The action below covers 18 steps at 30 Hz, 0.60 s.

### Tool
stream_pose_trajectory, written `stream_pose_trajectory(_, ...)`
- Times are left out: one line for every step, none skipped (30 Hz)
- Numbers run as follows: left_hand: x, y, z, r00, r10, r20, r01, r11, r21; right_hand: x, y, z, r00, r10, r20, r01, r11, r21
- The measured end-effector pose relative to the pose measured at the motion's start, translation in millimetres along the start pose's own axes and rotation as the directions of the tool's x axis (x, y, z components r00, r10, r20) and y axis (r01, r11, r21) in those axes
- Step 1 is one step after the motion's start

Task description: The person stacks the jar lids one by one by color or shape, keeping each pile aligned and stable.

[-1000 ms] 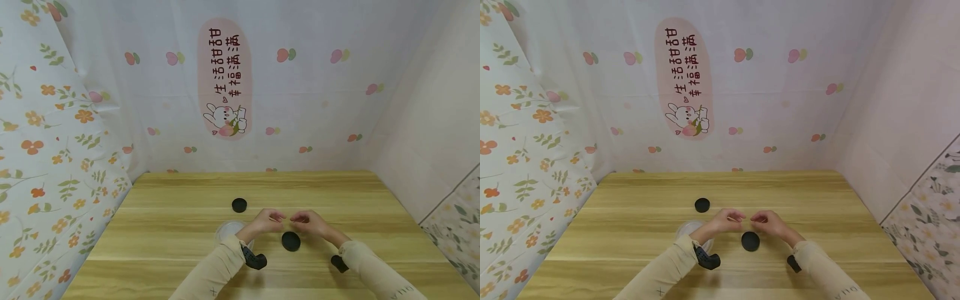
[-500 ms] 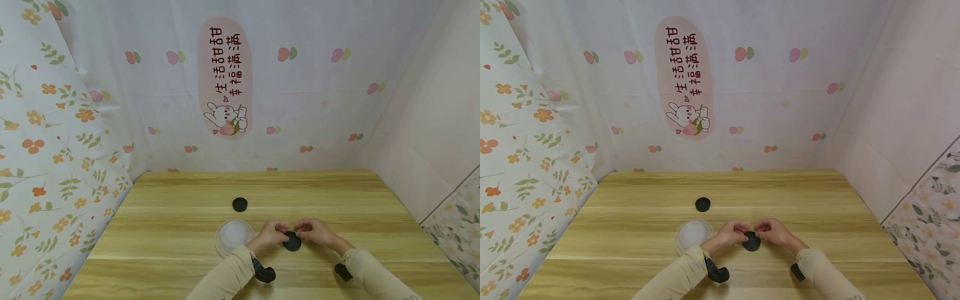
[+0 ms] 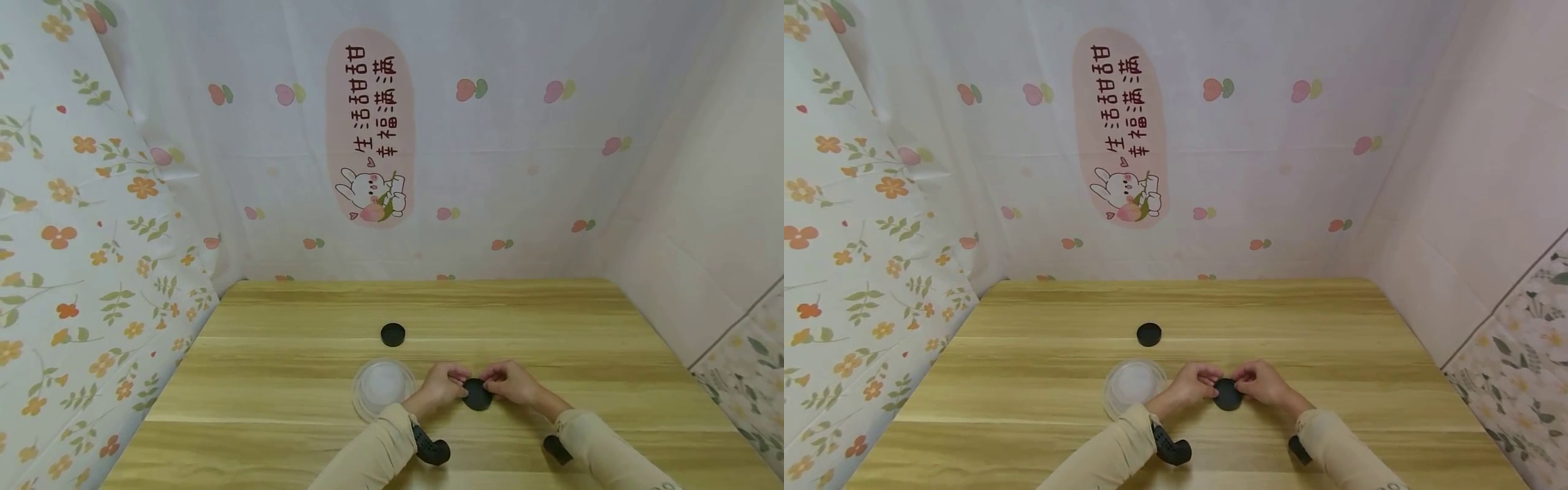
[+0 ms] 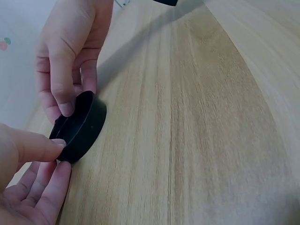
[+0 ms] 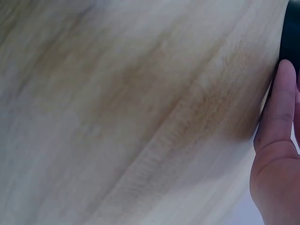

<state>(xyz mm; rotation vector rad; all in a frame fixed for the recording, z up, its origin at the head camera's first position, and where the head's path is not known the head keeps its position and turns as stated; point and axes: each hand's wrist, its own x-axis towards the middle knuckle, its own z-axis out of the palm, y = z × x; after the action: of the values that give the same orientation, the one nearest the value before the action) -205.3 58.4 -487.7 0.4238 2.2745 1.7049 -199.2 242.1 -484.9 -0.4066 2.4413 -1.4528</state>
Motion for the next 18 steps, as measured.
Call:
stream_pose_trajectory(-0.2,0.0,-0.2,1.0,-0.001,-0.005,0.001,1.0,0.001,0.0,-0.2,0.7,1.0,0.002,-0.004,-0.002,1.0,0.005)
stream_pose_trajectory(-0.4,0.0,-0.6,1.0,-0.003,-0.009,0.004,1.0,0.003,0.2,-0.2,1.4,1.0,0.002,-0.008,-0.002,1.0,0.007)
stream_pose_trajectory(-0.5,0.0,-0.8,1.0,-0.007,-0.012,0.007,1.0,0.004,0.3,-0.4,1.9,1.0,0.003,-0.011,-0.002,1.0,0.01)
stream_pose_trajectory(-0.6,-0.1,-0.9,1.0,-0.006,-0.015,0.006,1.0,0.008,0.5,-0.3,2.4,1.0,0.004,-0.013,-0.004,1.0,0.014)
stream_pose_trajectory(-0.6,-0.3,-0.9,1.0,-0.006,-0.018,0.007,1.0,0.011,0.7,-0.2,2.6,1.0,0.005,-0.014,-0.005,1.0,0.018)
stream_pose_trajectory(-0.7,-0.1,-0.9,1.0,-0.007,-0.021,0.007,1.0,0.012,1.0,-0.1,2.7,1.0,0.006,-0.013,-0.006,1.0,0.02)
stream_pose_trajectory(-0.7,0.1,-0.9,1.0,-0.009,-0.023,0.009,1.0,0.01,1.1,0.0,2.7,1.0,0.012,-0.015,-0.012,1.0,0.024)
stream_pose_trajectory(-0.9,0.0,-0.7,1.0,-0.009,-0.026,0.009,1.0,0.008,1.2,-0.2,2.5,1.0,0.013,-0.014,-0.013,1.0,0.028)
stream_pose_trajectory(-1.0,0.1,-0.4,1.0,-0.008,-0.029,0.008,1.0,0.007,1.2,-0.6,2.1,1.0,0.015,-0.014,-0.015,0.999,0.031)
stream_pose_trajectory(-1.1,0.2,-0.1,0.999,-0.008,-0.033,0.008,1.0,0.006,1.1,-0.7,1.8,1.0,0.017,-0.012,-0.017,0.999,0.034)
stream_pose_trajectory(-1.2,0.3,0.1,0.999,-0.007,-0.036,0.007,1.0,0.004,0.9,-1.2,1.4,1.0,0.017,-0.013,-0.017,0.999,0.035)
stream_pose_trajectory(-1.3,0.4,0.2,0.999,-0.012,-0.035,0.011,1.0,-0.004,0.6,-1.8,1.1,1.0,0.018,-0.013,-0.017,0.999,0.035)
stream_pose_trajectory(-1.4,0.5,0.2,0.999,-0.016,-0.034,0.015,1.0,-0.01,0.2,-2.3,0.7,1.0,0.018,-0.017,-0.017,0.999,0.036)
stream_pose_trajectory(-1.4,0.3,0.1,0.999,-0.017,-0.031,0.017,1.0,-0.016,-0.1,-2.8,0.5,1.0,0.017,-0.019,-0.016,0.999,0.034)
stream_pose_trajectory(-1.2,-0.2,-0.5,1.0,-0.021,-0.023,0.02,1.0,-0.022,-0.5,-3.4,0.3,1.0,0.017,-0.022,-0.017,0.999,0.034)
stream_pose_trajectory(-1.2,-0.4,-1.7,1.0,-0.021,-0.01,0.021,0.999,-0.03,-0.6,-3.7,0.3,1.0,0.015,-0.025,-0.014,0.999,0.031)
stream_pose_trajectory(-1.1,-0.4,-3.0,1.0,-0.021,0.004,0.021,0.999,-0.036,-0.5,-4.2,0.4,0.999,0.012,-0.031,-0.011,1.0,0.03)
stream_pose_trajectory(-0.8,-0.3,-4.1,0.999,-0.032,0.012,0.032,0.998,-0.044,-0.3,-4.7,0.4,0.999,0.007,-0.036,-0.006,1.0,0.028)
